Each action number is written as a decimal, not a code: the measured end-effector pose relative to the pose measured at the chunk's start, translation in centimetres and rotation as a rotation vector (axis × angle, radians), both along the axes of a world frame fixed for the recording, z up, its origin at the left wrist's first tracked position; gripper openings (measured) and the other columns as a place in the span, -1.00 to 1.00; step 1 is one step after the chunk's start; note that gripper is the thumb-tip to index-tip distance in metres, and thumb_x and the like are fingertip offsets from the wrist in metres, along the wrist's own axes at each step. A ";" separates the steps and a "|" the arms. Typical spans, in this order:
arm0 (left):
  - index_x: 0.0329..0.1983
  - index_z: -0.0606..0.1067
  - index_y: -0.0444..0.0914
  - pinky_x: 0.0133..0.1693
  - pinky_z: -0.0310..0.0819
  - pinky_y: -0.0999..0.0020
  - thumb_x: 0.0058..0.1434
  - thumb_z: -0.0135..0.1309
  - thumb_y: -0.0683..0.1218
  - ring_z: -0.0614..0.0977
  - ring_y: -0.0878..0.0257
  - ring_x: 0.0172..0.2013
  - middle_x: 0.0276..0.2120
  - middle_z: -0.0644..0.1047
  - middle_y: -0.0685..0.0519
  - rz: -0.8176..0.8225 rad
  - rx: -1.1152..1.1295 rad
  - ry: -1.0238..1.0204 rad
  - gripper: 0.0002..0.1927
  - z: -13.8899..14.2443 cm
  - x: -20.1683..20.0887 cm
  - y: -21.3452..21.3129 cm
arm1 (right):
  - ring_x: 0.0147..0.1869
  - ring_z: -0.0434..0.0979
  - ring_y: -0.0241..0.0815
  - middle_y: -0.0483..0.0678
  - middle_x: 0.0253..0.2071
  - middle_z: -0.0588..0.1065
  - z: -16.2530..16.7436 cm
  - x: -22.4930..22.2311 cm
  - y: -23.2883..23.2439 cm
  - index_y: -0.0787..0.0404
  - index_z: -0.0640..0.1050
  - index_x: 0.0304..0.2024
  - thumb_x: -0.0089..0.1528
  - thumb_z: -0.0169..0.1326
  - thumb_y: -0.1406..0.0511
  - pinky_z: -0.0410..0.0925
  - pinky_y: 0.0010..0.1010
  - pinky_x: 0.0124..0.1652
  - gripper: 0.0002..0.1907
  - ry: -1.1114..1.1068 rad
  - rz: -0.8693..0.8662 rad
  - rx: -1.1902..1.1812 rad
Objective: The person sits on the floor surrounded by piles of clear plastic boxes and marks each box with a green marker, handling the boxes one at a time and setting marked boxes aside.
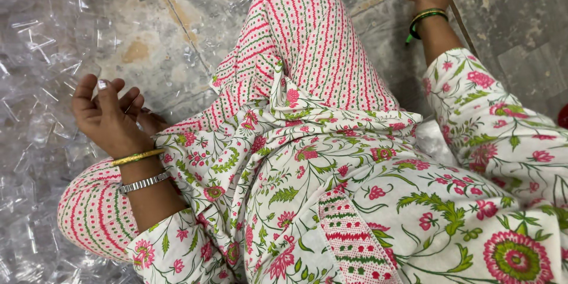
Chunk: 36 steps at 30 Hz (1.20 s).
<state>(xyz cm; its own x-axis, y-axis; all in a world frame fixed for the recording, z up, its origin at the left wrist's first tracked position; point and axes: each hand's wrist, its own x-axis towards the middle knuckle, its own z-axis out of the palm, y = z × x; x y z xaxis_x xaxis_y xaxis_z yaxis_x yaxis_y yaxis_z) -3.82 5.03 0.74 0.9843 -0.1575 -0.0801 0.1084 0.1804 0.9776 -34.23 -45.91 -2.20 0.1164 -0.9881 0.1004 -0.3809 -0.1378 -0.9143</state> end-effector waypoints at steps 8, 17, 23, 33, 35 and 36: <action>0.23 0.38 -0.31 -0.31 0.61 0.41 0.43 0.08 -0.21 0.68 0.24 -0.32 -0.14 0.59 -0.05 0.009 -0.079 0.023 -0.66 -1.4 0.8 -0.2 | 0.01 0.63 -0.16 0.04 -0.02 0.64 -1.8 -0.5 4.0 0.29 0.59 0.04 0.14 0.49 0.39 0.53 -0.36 0.11 -0.53 0.161 0.140 -0.062; 0.21 0.38 -0.31 -0.36 0.55 0.46 0.45 0.11 -0.20 0.64 0.29 -0.36 -0.19 0.57 -0.01 0.031 -0.091 0.037 -0.69 -1.2 0.7 -0.5 | 0.07 0.58 0.10 0.17 0.04 0.55 4.6 7.5 3.2 0.36 0.43 0.09 0.06 0.59 0.19 0.44 -0.20 0.07 -0.25 0.279 0.366 -0.631; 0.23 0.36 -0.33 -0.35 0.52 0.49 0.42 0.12 -0.24 0.62 0.30 -0.36 -0.22 0.58 -0.01 0.007 -0.121 0.021 -0.64 -1.5 0.8 -0.5 | 0.00 0.56 0.14 0.09 -0.04 0.54 3.0 8.4 2.6 0.20 0.43 0.09 0.01 0.50 0.29 0.43 -0.14 -0.02 -0.32 0.412 0.436 -0.609; 0.23 0.36 -0.34 -0.36 0.51 0.50 0.40 0.15 -0.22 0.61 0.33 -0.36 -0.28 0.56 0.05 0.001 -0.070 -0.007 -0.62 -1.2 0.9 -0.6 | 0.05 0.56 0.17 0.10 -0.01 0.53 1.9 -2.7 1.8 0.18 0.40 0.00 0.06 0.44 0.28 0.42 -0.08 0.02 -0.43 0.636 0.307 -0.527; 0.22 0.37 -0.34 -0.35 0.51 0.51 0.41 0.16 -0.20 0.61 0.34 -0.36 -0.28 0.56 0.06 -0.006 -0.055 -0.017 -0.62 -1.1 0.8 -0.8 | 0.06 0.55 0.18 0.10 0.01 0.54 1.7 -4.9 1.5 0.17 0.42 0.02 0.03 0.48 0.23 0.41 -0.04 0.02 -0.38 0.713 0.243 -0.500; 0.22 0.37 -0.34 -0.35 0.50 0.51 0.42 0.17 -0.19 0.61 0.34 -0.36 -0.28 0.56 0.05 -0.006 -0.052 -0.018 -0.63 -1.1 0.7 -0.9 | 0.06 0.55 0.19 0.10 0.02 0.54 1.6 -5.8 1.4 0.16 0.42 0.02 0.02 0.50 0.21 0.41 -0.02 0.01 -0.36 0.750 0.211 -0.487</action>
<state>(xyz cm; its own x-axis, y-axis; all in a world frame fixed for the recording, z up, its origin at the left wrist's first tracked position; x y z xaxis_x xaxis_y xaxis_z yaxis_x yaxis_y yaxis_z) -3.07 4.12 -0.32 0.9845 -0.1669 -0.0540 0.0922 0.2307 0.9687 -39.99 -44.49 -0.60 0.4925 -0.8072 0.3255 -0.7740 -0.5772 -0.2604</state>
